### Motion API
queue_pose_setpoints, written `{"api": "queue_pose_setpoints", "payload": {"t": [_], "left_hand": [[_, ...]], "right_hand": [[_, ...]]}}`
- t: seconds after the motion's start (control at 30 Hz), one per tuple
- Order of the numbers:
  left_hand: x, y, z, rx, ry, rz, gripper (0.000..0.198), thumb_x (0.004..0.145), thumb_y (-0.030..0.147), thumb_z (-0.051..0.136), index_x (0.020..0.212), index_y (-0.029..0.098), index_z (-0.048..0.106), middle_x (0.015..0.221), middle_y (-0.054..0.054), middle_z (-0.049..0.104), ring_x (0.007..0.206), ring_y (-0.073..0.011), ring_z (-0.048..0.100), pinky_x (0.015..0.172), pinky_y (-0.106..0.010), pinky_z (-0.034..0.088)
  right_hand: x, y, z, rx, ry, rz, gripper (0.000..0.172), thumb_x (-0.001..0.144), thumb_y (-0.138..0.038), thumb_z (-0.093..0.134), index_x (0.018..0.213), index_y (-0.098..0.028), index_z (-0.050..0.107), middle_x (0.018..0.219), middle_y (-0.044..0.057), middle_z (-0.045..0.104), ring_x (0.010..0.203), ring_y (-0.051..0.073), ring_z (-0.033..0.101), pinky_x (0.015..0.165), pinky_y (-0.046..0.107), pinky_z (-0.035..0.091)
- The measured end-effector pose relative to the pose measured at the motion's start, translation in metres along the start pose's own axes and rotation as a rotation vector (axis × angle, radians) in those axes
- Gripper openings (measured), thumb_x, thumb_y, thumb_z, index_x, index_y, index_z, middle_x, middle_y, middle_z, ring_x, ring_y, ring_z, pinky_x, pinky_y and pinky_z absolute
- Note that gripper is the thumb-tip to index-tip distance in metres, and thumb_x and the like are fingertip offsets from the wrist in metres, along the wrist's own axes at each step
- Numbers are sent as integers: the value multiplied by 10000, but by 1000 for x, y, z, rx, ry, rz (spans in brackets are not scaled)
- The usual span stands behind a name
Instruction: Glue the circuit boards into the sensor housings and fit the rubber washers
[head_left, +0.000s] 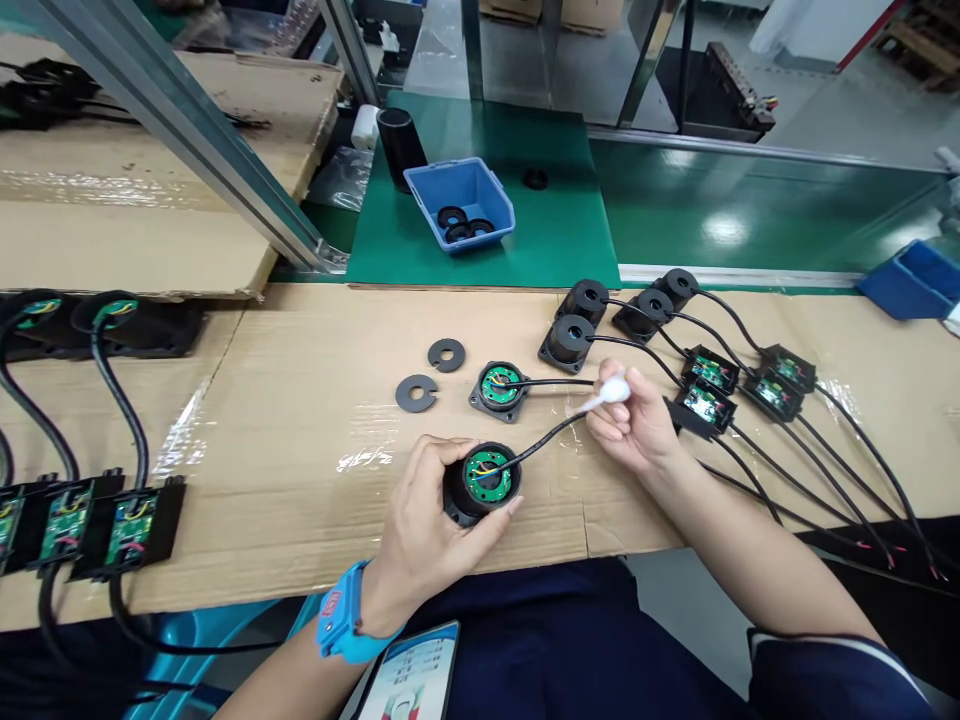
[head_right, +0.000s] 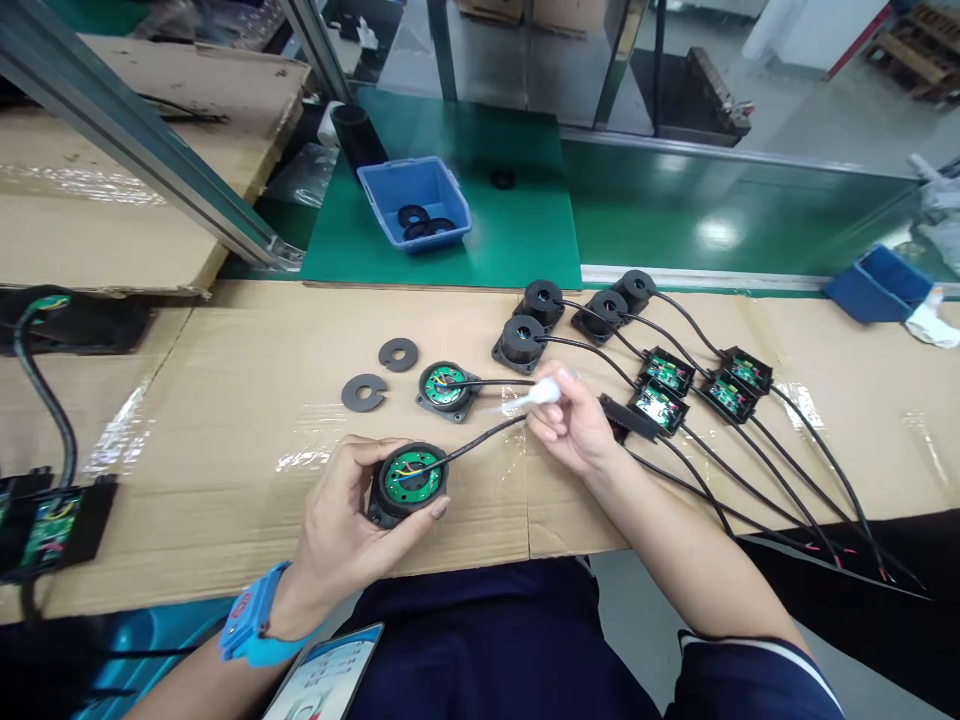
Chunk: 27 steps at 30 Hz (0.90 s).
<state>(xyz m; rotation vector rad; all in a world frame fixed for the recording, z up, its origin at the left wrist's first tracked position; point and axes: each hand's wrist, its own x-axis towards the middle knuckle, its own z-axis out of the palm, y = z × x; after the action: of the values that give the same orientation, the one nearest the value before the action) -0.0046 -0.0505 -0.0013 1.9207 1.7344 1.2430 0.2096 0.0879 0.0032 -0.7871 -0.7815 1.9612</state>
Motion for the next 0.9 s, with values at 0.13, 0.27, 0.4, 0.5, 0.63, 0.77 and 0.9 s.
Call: {"api": "queue_pose_setpoints", "payload": {"t": [0.13, 0.27, 0.4, 0.5, 0.63, 0.77, 0.9], "left_hand": [[1, 4, 6, -35, 55, 85, 550, 808, 259, 800, 1243, 203, 468, 1050, -68, 646, 954, -216, 687, 789, -355, 612], [0, 4, 5, 7, 90, 212, 548, 803, 145, 788, 1212, 225, 431, 1068, -80, 651, 1039, -244, 707, 847, -405, 633], [-3, 4, 0, 48, 69, 213, 568, 798, 116, 799, 1204, 227, 417, 1155, -121, 646, 1129, -272, 698, 908, -457, 640], [-6, 7, -3, 38, 37, 202, 579, 799, 95, 803, 1205, 207, 405, 1152, -141, 645, 1158, -280, 690, 942, -475, 634], [-8, 11, -4, 33, -3, 212, 556, 798, 53, 794, 1183, 181, 413, 1159, -165, 642, 1190, -278, 673, 975, -471, 625], [-11, 13, -5, 38, -22, 195, 532, 790, 40, 800, 1148, 189, 436, 1205, -167, 646, 1220, -277, 662, 997, -477, 615], [-12, 15, -7, 39, -49, 195, 511, 779, 48, 812, 1115, 194, 456, 1230, -161, 654, 1217, -281, 667, 978, -472, 622]], "right_hand": [[18, -3, 7, -32, 14, -37, 399, 686, -503, 886, 767, -208, 630, 458, -119, 407, 385, 30, 205, 344, 119, 258], [11, -13, 17, -78, 51, -69, 360, 746, -445, 859, 716, -194, 602, 475, -108, 424, 390, 23, 211, 356, 119, 282], [-5, -32, 33, -169, 67, -147, 315, 698, -350, 876, 697, -200, 600, 500, -98, 413, 424, 37, 254, 367, 135, 296], [-15, -37, 42, -299, 49, -216, 301, 698, -387, 875, 700, -218, 625, 485, -87, 394, 424, 60, 289, 349, 173, 249], [-22, -26, 43, -414, 74, -340, 359, 800, -504, 813, 674, -235, 611, 505, -55, 440, 419, 80, 327, 376, 234, 231], [-28, -13, 37, -542, 56, -479, 386, 883, -566, 737, 711, -237, 634, 557, -29, 500, 456, 102, 397, 426, 271, 276], [-34, -10, 37, -598, -57, -479, 323, 924, -510, 722, 772, -232, 653, 613, -19, 554, 498, 112, 446, 467, 280, 319]]}}
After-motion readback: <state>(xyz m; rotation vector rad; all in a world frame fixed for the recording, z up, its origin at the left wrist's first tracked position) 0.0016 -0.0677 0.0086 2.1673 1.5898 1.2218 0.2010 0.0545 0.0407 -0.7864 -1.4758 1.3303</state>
